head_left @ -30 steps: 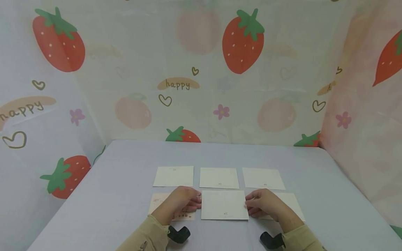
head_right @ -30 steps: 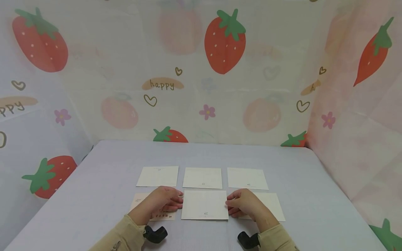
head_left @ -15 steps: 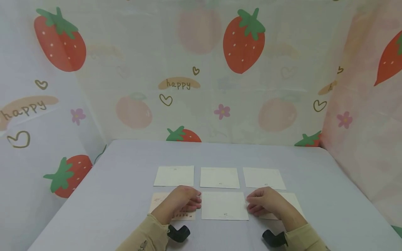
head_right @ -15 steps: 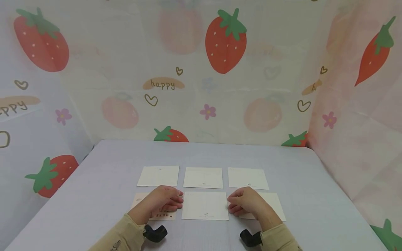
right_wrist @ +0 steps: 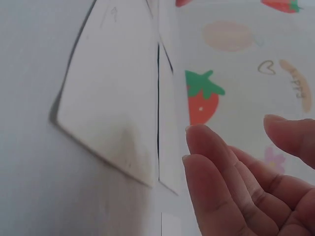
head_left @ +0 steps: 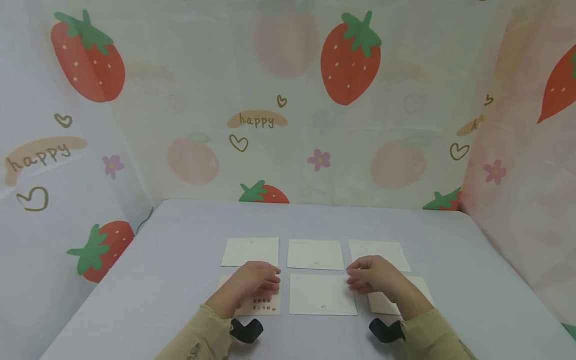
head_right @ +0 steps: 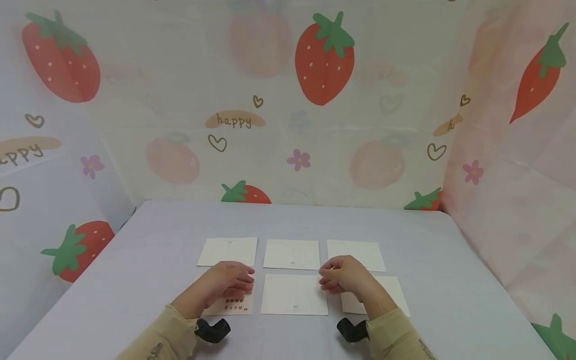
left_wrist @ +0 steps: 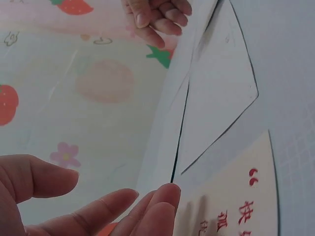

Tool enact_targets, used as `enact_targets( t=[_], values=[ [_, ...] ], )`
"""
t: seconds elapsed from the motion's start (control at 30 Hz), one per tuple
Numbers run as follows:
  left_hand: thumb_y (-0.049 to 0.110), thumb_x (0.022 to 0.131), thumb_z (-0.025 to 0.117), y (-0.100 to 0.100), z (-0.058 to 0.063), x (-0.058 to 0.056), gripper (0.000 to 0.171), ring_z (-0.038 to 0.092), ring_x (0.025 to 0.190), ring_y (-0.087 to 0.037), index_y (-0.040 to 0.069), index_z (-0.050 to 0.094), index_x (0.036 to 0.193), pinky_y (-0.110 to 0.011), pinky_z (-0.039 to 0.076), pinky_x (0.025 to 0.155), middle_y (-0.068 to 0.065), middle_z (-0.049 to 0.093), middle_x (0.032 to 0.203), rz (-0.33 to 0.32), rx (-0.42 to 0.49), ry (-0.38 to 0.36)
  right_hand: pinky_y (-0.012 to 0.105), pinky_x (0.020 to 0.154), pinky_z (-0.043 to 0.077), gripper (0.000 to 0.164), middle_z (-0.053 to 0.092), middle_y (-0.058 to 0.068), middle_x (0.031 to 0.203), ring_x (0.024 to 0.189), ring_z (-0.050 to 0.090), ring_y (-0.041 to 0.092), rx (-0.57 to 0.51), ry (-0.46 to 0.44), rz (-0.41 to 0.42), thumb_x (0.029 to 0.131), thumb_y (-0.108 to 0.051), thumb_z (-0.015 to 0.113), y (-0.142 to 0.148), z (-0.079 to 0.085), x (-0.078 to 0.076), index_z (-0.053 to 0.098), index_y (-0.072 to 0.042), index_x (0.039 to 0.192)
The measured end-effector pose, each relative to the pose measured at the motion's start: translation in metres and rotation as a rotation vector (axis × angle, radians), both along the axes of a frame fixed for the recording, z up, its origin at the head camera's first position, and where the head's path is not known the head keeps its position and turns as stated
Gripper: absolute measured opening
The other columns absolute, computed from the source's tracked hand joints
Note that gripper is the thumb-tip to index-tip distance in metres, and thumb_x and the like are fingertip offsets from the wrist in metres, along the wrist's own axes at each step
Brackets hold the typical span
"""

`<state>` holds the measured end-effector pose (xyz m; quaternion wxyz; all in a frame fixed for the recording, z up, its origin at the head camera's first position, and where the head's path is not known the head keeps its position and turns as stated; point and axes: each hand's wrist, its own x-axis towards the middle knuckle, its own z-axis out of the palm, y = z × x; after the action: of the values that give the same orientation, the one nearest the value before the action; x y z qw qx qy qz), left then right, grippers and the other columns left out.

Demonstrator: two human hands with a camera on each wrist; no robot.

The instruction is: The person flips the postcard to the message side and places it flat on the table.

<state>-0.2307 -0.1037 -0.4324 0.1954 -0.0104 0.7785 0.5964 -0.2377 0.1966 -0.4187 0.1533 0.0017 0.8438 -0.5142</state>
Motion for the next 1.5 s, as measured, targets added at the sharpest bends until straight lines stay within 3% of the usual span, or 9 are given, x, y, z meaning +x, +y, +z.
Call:
enact_targets(
  t=[0.4,0.63,0.93,1.23,1.5],
  values=[
    [0.024,0.091,0.050,-0.039,0.008,-0.003,0.033,0.063,0.083,-0.019,0.000,0.059,0.112,-0.032,0.054,0.074,-0.013,0.062,0.102,0.087,-0.096,0.017,0.034,0.071,0.055,0.029,0.067,0.014,0.089,0.080,0.066,0.023,-0.155,0.041,0.067,0.090,-0.017,0.057,-0.034,-0.002,-0.007,0.059,0.008,0.105],
    [0.024,0.091,0.050,-0.066,0.013,0.006,0.034,0.063,0.086,-0.019,0.000,0.058,0.113,-0.034,0.053,0.077,-0.013,0.062,0.105,0.144,-0.137,0.012,0.035,0.075,0.054,0.034,0.066,0.021,0.095,0.084,0.065,0.026,-0.277,0.000,0.106,0.091,-0.017,0.055,-0.062,-0.012,-0.008,0.054,0.011,0.111],
    [0.026,0.092,0.051,-0.096,0.012,0.010,0.036,0.061,0.088,-0.019,-0.001,0.056,0.115,-0.035,0.052,0.078,-0.015,0.060,0.107,0.180,-0.198,-0.010,0.035,0.077,0.053,0.038,0.065,0.020,0.099,0.089,0.065,0.027,-0.329,-0.034,0.169,0.091,-0.021,0.056,-0.096,-0.016,0.001,0.052,0.009,0.114],
    [0.023,0.093,0.048,-0.118,0.011,0.014,0.037,0.061,0.088,-0.019,-0.003,0.052,0.120,-0.033,0.053,0.076,-0.019,0.058,0.111,0.200,-0.231,-0.033,0.034,0.077,0.054,0.038,0.063,0.021,0.103,0.090,0.065,0.026,-0.380,-0.071,0.152,0.091,-0.018,0.055,-0.117,-0.021,0.004,0.050,0.008,0.117],
    [0.017,0.092,0.049,-0.121,0.009,0.018,0.036,0.063,0.081,-0.017,-0.003,0.050,0.121,-0.031,0.053,0.072,-0.017,0.059,0.107,0.218,-0.204,-0.074,0.034,0.072,0.055,0.030,0.062,0.019,0.102,0.085,0.066,0.027,-0.356,-0.099,0.108,0.090,-0.017,0.055,-0.128,-0.023,0.007,0.051,0.003,0.112]
  ],
)
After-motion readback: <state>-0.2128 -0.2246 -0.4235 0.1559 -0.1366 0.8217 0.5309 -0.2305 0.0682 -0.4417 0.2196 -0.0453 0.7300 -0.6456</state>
